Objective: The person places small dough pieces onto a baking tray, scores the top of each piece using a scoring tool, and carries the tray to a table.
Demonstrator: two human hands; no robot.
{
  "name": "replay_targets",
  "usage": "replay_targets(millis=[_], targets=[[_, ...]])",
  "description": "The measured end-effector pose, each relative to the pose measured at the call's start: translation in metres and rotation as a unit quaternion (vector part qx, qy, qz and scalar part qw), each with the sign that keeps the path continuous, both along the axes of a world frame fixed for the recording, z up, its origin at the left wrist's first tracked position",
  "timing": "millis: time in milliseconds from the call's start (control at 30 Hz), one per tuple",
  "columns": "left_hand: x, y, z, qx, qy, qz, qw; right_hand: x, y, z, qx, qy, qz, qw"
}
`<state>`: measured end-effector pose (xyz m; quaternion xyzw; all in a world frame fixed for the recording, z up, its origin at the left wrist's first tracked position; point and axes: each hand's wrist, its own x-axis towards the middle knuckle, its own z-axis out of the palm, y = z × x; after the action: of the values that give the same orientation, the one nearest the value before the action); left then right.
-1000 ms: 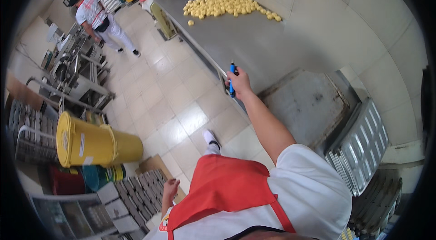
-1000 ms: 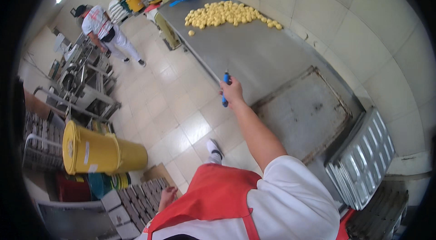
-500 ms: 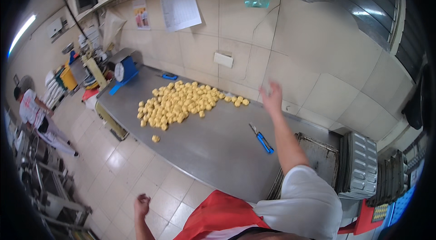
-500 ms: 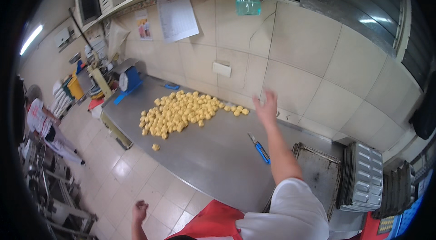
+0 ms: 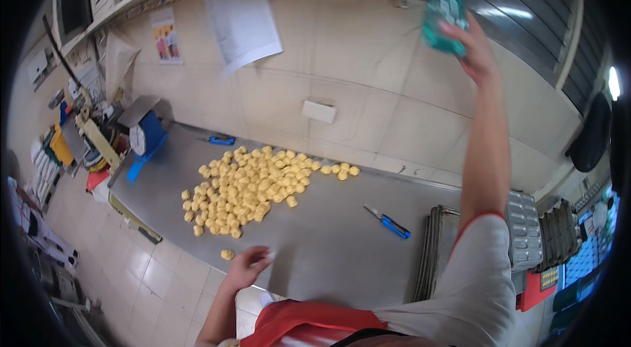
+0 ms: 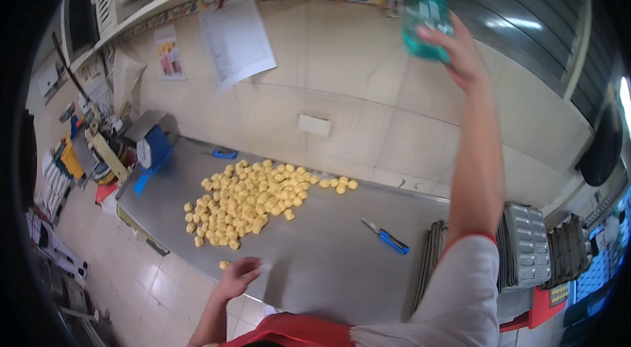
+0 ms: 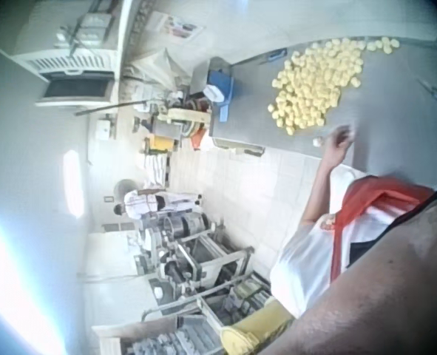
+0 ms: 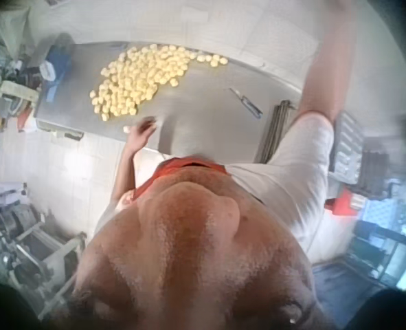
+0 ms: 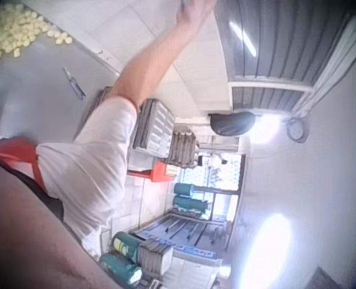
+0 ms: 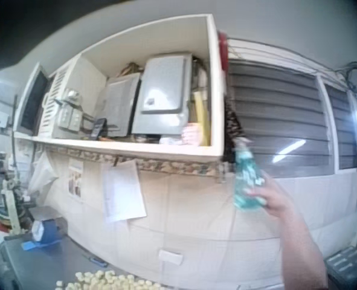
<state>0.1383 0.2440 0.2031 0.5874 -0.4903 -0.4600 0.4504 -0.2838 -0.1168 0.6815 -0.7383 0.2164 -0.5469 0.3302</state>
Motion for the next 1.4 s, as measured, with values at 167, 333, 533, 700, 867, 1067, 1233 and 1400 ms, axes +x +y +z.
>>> replay_targets(millis=[167,333,533,700,867,1067,1233,1400], targets=[[-0.042,-0.063,0.042,-0.108,0.239,-0.147,0.954,0.062,0.134,-0.262,0.118,-0.006,-0.030,0.993],[-0.049,-0.079,0.009,-0.017,0.370,-0.200,0.907,0.178,0.285,-0.448,0.257,0.110,-0.020,0.960],[-0.004,-0.042,-0.044,0.025,0.111,-0.173,0.978,0.258,0.275,-0.449,0.302,0.112,-0.119,0.939],[0.020,-0.062,-0.089,0.034,0.140,-0.163,0.976,0.305,0.217,-0.506,0.322,0.174,-0.247,0.897],[0.074,-0.055,-0.106,0.038,0.090,-0.124,0.987,0.383,0.185,-0.521,0.468,0.076,-0.188,0.860],[0.124,-0.025,-0.109,0.037,0.117,-0.059,0.991,0.460,0.153,-0.571,0.352,0.215,0.059,0.909],[0.165,0.030,-0.105,0.082,0.105,-0.002,0.991,0.490,0.185,-0.528,0.254,0.326,-0.001,0.911],[0.176,0.078,-0.097,0.121,-0.006,0.077,0.990,0.414,0.200,-0.579,0.298,0.258,-0.107,0.913]])
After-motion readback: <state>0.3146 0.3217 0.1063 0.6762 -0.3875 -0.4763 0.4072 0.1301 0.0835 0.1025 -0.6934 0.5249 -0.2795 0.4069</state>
